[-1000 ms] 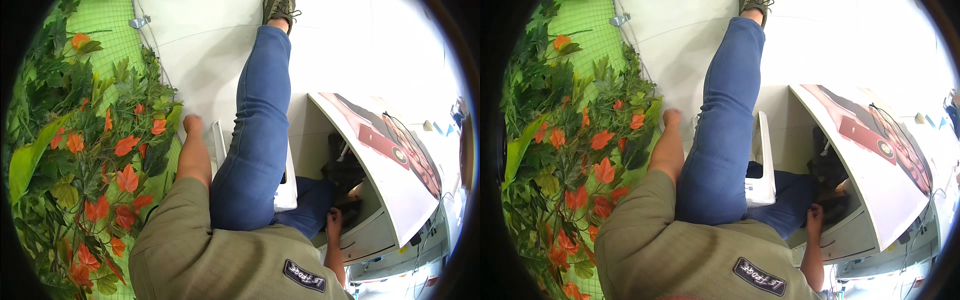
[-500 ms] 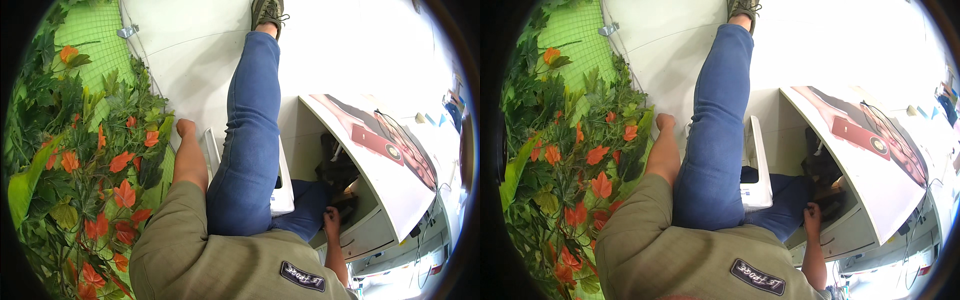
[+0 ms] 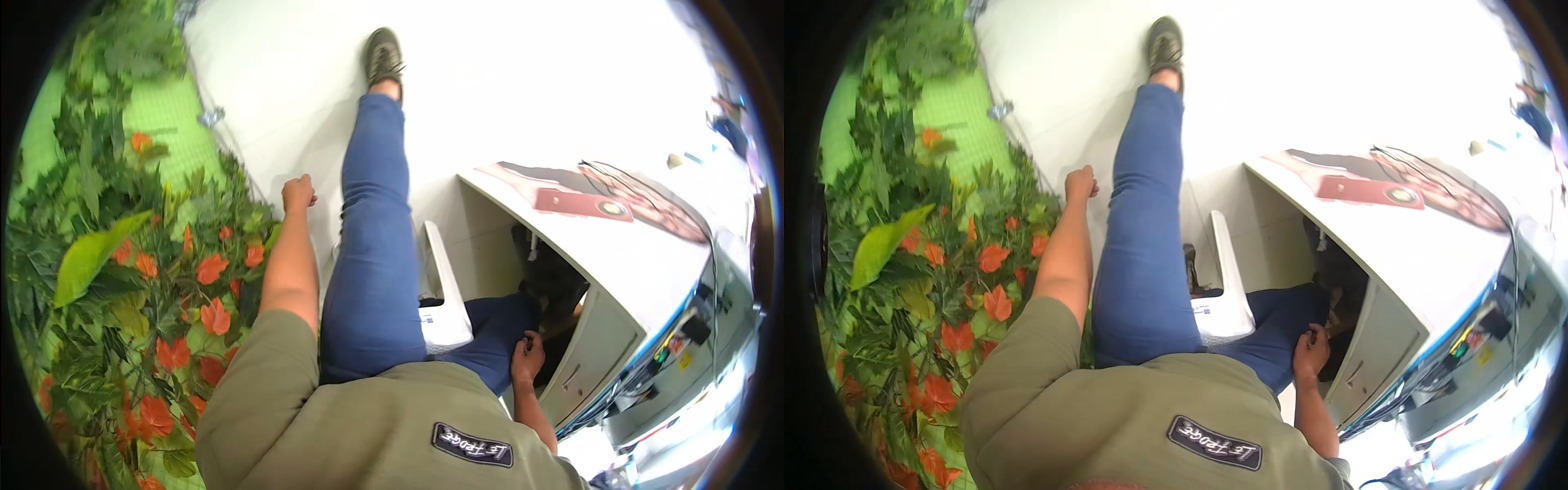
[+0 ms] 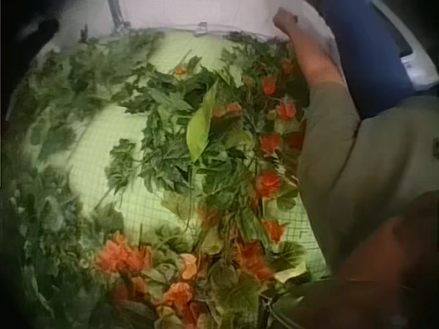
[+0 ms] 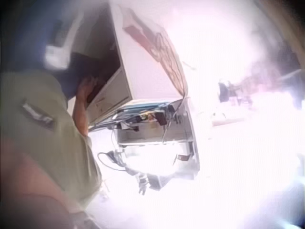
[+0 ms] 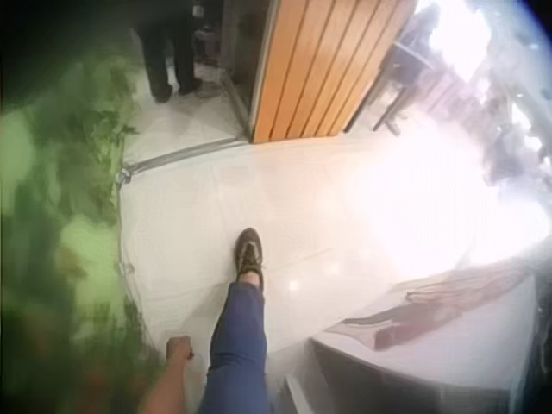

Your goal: The person works on the internal hinge and wiring of a laptop screen assembly, using a tool to manipulate small components and wires at the bottom edge of the display panel.

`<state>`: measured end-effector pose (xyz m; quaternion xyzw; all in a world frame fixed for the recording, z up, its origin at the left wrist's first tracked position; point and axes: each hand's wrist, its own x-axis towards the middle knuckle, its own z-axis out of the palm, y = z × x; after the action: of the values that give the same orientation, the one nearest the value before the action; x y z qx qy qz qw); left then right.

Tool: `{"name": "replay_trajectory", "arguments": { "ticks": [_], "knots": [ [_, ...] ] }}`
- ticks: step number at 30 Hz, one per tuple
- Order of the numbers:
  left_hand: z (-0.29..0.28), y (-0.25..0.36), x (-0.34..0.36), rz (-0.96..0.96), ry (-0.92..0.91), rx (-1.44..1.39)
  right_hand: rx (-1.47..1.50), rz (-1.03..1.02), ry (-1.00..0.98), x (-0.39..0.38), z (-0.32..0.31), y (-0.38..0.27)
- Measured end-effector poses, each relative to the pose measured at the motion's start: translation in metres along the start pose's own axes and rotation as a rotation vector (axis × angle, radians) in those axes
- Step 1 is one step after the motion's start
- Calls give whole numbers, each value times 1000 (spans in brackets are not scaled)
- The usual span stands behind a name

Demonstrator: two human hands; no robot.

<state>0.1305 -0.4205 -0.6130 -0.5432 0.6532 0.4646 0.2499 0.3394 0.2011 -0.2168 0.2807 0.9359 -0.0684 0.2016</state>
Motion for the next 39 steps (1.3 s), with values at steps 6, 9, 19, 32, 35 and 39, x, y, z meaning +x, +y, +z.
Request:
{"name": "replay_trajectory", "arguments": {
  "ticks": [6,9,19,32,35,39],
  "knots": [
    [-5,134,-17,462,-94,-5,242,-84,106,-19,6,9],
    [-4,218,-60,628,-74,41,248,-145,224,-18,20,13],
    [130,464,-476,1622,-559,-129,757,59,646,-98,29,6],
    [343,348,-857,2241,-1063,930,890,268,549,-143,27,14],
    [380,348,-855,2339,-1032,989,962,273,528,-148,23,10],
    [403,356,-853,2389,-951,1108,1075,293,498,-155,14,0]
  ]
}}
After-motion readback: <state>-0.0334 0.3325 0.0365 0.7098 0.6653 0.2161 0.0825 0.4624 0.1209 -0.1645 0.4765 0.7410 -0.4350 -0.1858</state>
